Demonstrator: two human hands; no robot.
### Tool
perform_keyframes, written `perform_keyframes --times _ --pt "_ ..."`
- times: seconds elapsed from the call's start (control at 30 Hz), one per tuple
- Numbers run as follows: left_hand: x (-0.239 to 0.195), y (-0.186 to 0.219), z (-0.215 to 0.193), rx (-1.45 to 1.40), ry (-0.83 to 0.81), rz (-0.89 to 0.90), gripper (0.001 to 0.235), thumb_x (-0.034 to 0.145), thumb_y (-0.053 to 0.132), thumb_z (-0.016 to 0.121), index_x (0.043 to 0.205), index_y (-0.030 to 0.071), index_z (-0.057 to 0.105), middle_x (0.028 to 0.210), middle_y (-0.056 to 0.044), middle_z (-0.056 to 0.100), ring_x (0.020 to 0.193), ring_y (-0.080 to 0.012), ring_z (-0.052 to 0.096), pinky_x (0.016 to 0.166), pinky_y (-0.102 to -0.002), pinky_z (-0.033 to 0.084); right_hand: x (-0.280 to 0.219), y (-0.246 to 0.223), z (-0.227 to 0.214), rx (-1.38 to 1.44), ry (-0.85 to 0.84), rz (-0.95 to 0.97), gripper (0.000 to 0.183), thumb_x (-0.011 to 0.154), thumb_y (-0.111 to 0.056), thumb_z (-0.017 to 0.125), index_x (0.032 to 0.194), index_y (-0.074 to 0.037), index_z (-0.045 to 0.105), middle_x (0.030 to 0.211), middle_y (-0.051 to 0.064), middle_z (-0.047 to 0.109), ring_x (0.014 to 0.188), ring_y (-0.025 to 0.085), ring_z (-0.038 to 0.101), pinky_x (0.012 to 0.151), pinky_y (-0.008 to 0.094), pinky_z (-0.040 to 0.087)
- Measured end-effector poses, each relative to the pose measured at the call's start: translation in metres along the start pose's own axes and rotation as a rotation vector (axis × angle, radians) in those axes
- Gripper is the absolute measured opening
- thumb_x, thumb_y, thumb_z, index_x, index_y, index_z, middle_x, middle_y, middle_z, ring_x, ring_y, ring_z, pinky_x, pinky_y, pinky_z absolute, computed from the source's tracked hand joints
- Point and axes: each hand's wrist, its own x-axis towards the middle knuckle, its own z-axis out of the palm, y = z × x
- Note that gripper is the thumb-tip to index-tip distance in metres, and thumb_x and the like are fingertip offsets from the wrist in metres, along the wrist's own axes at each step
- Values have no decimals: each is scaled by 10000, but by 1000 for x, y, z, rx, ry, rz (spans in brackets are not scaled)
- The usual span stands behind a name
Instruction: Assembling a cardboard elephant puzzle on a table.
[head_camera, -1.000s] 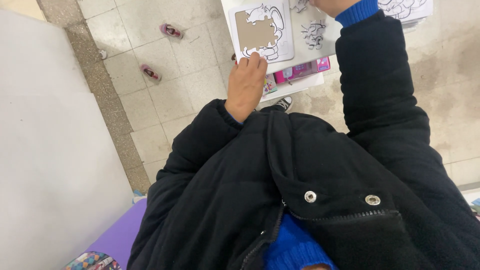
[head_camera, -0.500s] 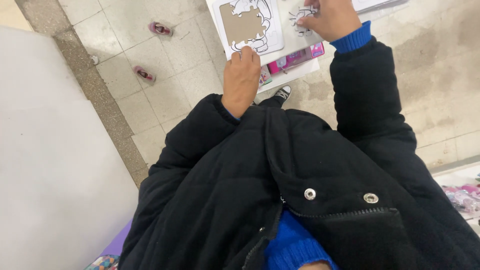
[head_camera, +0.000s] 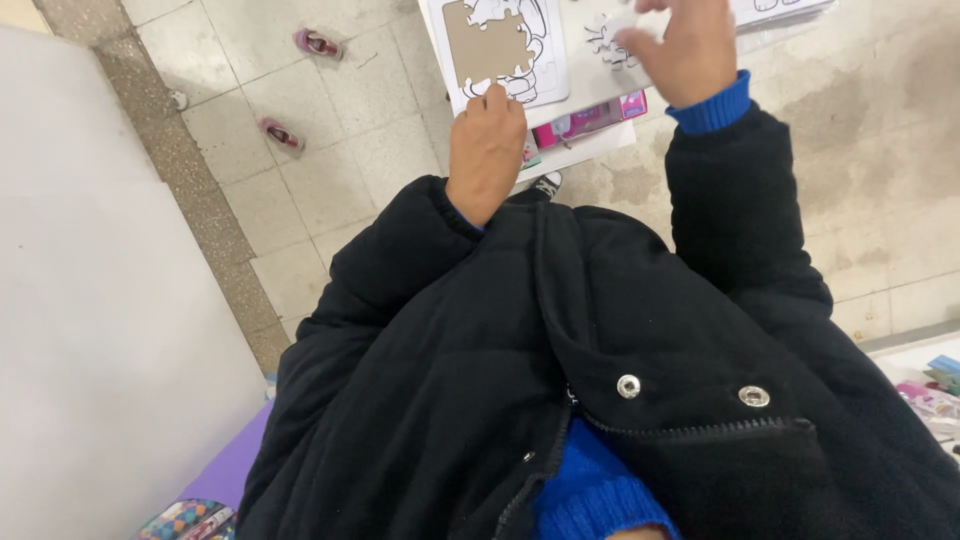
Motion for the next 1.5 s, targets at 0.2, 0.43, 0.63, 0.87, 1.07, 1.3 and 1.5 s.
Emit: perform_keyframes --times 0.2,0.43,0.63,0.87,1.07,1.3,1.5 --pt "2 -2 -2 -46 -2 1 113 761 119 683 833 32 690 927 -106 583 839 -257 626 656 -342 549 5 -4 8 67 -18 -117 343 884 -208 915 985 23 683 1090 207 650 970 300 682 805 394 577" --pt "-7 -4 -6 -36 58 18 178 804 60 675 965 -13 690 958 -97 556 867 -237 617 709 -326 551 4 16 5 113 -139 -75 234 1025 -173 848 1059 1 694 976 125 681 827 239 690 717 359 577" --pt "-8 0 -7 -48 87 4 203 804 48 665 989 -33 685 986 -100 551 892 -236 604 714 -326 545 3 1 4 -139 182 -139 138 1063 -78 818 1040 -3 703 912 112 683 747 233 679 635 350 562" --pt "-6 5 -8 -8 30 0 154 786 45 662 928 -11 675 990 -120 557 894 -258 603 733 -347 554 -18 -1 22 -159 51 -22 421 917 -298 907 1019 33 669 1052 187 606 832 254 636 679 371 549" --pt "-10 0 -11 -30 45 5 188 794 56 653 966 -19 674 992 -107 551 899 -247 606 729 -346 548 -18 -1 9 -125 -64 47 400 930 -275 930 1080 -1 681 1084 200 611 848 299 664 721 406 570" --pt "-15 -10 -12 -110 70 35 304 829 50 663 1121 -35 650 1033 -114 549 982 -254 621 771 -336 549 -4 -7 20 -46 14 -45 406 873 -141 901 1154 25 658 1114 196 634 918 321 693 743 407 579" --pt "-19 -18 -27 -213 44 79 489 811 132 734 1240 -68 614 1079 -112 550 980 -259 604 765 -360 534 4 -12 -2 38 -104 -66 261 952 -124 874 1117 11 722 942 138 692 811 255 683 687 345 541"
